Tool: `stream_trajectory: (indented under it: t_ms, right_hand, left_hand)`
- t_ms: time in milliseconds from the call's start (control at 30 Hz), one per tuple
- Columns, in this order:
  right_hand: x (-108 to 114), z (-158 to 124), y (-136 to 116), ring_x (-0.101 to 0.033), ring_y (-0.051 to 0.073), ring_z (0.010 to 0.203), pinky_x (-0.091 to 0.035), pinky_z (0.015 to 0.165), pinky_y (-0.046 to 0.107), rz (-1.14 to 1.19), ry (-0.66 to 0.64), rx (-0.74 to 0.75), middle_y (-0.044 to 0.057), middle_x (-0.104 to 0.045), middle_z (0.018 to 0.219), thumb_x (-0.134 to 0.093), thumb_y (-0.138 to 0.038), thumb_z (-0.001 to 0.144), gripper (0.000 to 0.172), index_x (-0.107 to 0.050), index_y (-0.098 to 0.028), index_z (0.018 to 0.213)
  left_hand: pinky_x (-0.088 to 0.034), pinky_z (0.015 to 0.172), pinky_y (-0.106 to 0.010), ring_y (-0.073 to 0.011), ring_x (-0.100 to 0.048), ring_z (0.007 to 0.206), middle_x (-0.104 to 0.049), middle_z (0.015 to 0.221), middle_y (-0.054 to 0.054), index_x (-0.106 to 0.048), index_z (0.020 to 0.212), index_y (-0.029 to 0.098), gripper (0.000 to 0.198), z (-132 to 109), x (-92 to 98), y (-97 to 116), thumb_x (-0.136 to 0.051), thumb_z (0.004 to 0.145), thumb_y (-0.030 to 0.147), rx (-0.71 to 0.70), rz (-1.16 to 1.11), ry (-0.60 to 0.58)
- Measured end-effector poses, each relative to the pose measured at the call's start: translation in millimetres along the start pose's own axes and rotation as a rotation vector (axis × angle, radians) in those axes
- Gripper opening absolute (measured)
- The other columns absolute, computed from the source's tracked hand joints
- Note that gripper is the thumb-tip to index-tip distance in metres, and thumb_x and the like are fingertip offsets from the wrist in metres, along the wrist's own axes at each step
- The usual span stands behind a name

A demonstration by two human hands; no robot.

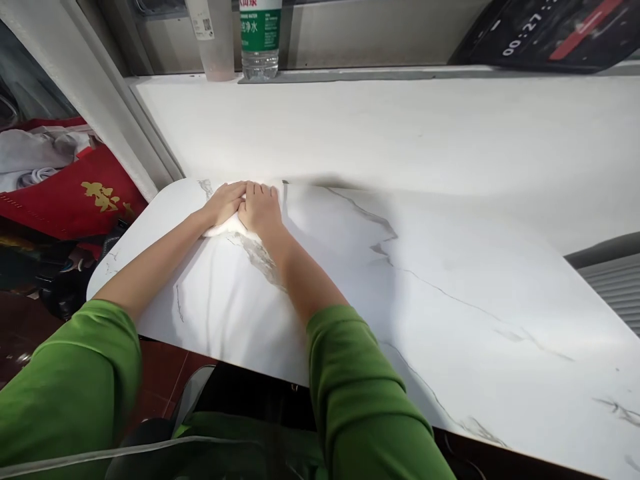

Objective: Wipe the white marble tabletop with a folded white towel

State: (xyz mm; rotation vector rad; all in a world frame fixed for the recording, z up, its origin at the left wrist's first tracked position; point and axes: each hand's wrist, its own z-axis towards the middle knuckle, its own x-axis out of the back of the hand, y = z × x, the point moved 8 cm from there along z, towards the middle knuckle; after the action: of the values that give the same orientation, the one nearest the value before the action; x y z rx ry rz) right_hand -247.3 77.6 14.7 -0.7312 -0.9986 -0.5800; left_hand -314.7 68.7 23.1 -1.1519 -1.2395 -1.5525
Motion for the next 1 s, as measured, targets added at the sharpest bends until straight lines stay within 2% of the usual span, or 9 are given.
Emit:
stream_trajectory:
  t_ms: [133,233,300,433,633,767,867,1000]
  right_hand:
    - [-2,4,4,-0.046,0.034,0.128,-0.026,0.11,0.047,0.001,0.036,0.027,0.024,-0.056,0.137,-0.032,-0.016,0.089,0.054,-0.045,0.003,0.139]
    - [0,-10,-6,-0.044,0.033,0.132,-0.023,0.113,0.05,0.004,0.051,0.056,0.023,-0.054,0.141,-0.032,-0.017,0.091,0.055,-0.044,0.003,0.141]
    - [3,-24,-18,-0.043,0.034,0.133,-0.018,0.116,0.054,0.004,0.044,0.047,0.024,-0.053,0.142,-0.032,-0.018,0.091,0.056,-0.043,0.003,0.142]
    - [10,-58,-64,-0.041,0.037,0.136,-0.013,0.118,0.06,0.013,0.008,0.046,0.026,-0.049,0.144,-0.034,-0.021,0.092,0.059,-0.041,0.007,0.143]
    - [12,-104,-153,-0.037,0.04,0.139,-0.01,0.119,0.063,0.074,-0.077,0.19,0.03,-0.044,0.147,-0.037,-0.025,0.093,0.064,-0.035,0.01,0.146]
    - [8,-118,-192,-0.037,0.04,0.139,-0.015,0.118,0.064,0.132,-0.121,0.27,0.03,-0.042,0.148,-0.037,-0.028,0.094,0.064,-0.034,0.008,0.147]
    - [6,-117,-205,-0.039,0.039,0.138,-0.019,0.118,0.06,0.143,-0.119,0.3,0.031,-0.044,0.147,-0.038,-0.029,0.094,0.065,-0.034,0.009,0.146]
    - [1,-101,-203,-0.041,0.038,0.135,-0.022,0.116,0.057,0.125,-0.112,0.292,0.028,-0.047,0.145,-0.039,-0.027,0.093,0.063,-0.037,0.008,0.145]
  left_hand:
    - [-0.019,0.121,-0.05,-0.0225,-0.037,0.143,-0.043,0.154,-0.01,-0.048,0.139,0.016,0.048,7,-3.1,-5,-0.03,0.093,0.016,-0.016,0.013,0.0]
    - [-0.017,0.121,-0.05,-0.0226,-0.031,0.147,-0.037,0.158,-0.012,-0.043,0.144,0.015,0.05,-6,-5.5,-6,-0.028,0.096,0.019,-0.001,0.047,-0.015]
    - [-0.017,0.122,-0.048,-0.0219,-0.029,0.148,-0.036,0.159,-0.011,-0.041,0.146,0.014,0.052,-24,-4.7,-7,-0.028,0.097,0.02,0.002,0.057,-0.033]
    - [-0.016,0.123,-0.043,-0.019,-0.029,0.149,-0.036,0.159,-0.006,-0.039,0.148,0.02,0.053,-80,5.2,-11,-0.027,0.097,0.024,-0.001,0.041,-0.049]
    - [-0.017,0.123,-0.046,-0.0207,-0.03,0.148,-0.039,0.158,-0.006,-0.038,0.149,0.02,0.055,-186,27.2,-34,-0.024,0.097,0.028,0.092,0.057,-0.021]
    - [-0.018,0.123,-0.047,-0.0225,-0.031,0.147,-0.042,0.155,-0.005,-0.038,0.149,0.021,0.056,-232,37.1,-48,-0.022,0.096,0.03,0.139,0.08,-0.007]
    - [-0.018,0.123,-0.046,-0.0228,-0.032,0.146,-0.044,0.154,-0.005,-0.039,0.149,0.02,0.057,-244,41.1,-56,-0.021,0.096,0.032,0.154,0.085,-0.003]
    - [-0.021,0.122,-0.045,-0.0232,-0.034,0.146,-0.041,0.156,-0.008,-0.04,0.147,0.016,0.058,-232,42.9,-68,-0.022,0.095,0.032,0.175,0.093,0.007]
